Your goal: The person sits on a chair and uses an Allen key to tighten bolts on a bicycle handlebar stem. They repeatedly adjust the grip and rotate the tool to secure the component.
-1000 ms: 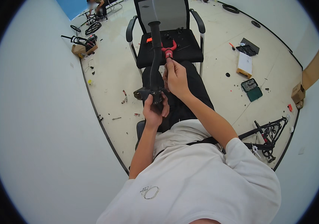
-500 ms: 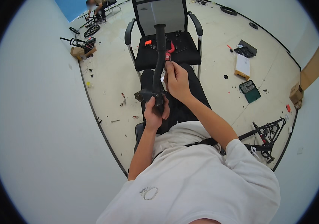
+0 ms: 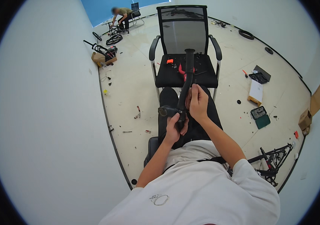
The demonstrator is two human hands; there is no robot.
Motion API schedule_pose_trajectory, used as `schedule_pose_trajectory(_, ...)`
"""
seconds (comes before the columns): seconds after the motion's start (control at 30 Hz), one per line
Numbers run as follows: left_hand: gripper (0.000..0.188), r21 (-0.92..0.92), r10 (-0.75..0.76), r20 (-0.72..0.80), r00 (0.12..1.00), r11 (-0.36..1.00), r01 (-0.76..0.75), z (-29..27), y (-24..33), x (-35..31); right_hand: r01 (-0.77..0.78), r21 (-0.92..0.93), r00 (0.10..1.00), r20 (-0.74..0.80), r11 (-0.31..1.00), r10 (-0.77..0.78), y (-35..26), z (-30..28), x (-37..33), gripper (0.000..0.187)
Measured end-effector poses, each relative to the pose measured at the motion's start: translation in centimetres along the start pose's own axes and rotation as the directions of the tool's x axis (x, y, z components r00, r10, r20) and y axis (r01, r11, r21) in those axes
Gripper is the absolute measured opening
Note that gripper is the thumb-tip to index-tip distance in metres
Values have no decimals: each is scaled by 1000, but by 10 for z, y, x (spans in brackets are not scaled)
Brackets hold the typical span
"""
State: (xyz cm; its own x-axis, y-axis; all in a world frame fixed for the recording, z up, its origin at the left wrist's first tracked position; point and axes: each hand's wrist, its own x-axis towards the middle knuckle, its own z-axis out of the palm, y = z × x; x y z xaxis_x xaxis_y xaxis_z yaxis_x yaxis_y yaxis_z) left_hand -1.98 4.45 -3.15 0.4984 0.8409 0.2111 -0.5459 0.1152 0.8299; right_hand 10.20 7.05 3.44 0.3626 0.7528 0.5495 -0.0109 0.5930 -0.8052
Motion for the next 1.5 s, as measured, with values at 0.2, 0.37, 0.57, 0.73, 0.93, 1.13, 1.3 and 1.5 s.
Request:
schedule_pose_trajectory(0.2, 43, -83, 5, -4, 1000, 997, -6, -2, 1, -3, -412, 336, 908, 70, 847, 414, 15, -4, 1, 26)
schedule_pose_trajectory(0.37, 44, -119, 5, -22, 1000, 993, -8, -6, 0, -4, -484, 269, 868, 28, 833, 495, 32, -8, -2, 25)
schedule_pose_trajectory(0.57, 46, -143, 13, -55, 998, 990, -20, -4, 0, -3, -318, -82, 947, 26, 945, 321, 67, -33, -9, 24)
schedule_pose_trajectory(0.73, 47, -191, 38, -73, 997, 980, -52, -5, 0, -6, -105, -434, 989, 44, 894, 138, 57, -43, -23, 26)
schedule_pose_trajectory(0.93, 50, -224, 58, -179, 982, 970, -98, -10, 1, -8, 43, -527, 955, 271, 849, 120, 40, -52, -74, 27)
schedule_pose_trajectory(1.13, 48, -152, 104, -243, 964, 978, -143, -11, -2, -8, -16, -559, 875, 393, 829, 282, 26, -48, -86, 33)
schedule_pose_trajectory(1.3, 46, -30, 158, -346, 925, 983, -180, -9, -2, -6, -235, -491, 806, 385, 839, 451, 29, -43, -87, 32)
schedule_pose_trajectory(1.5, 36, 43, 269, -454, 850, 959, -280, -7, 1, 0, -119, -418, 845, 434, 901, 313, 34, -39, -79, 33)
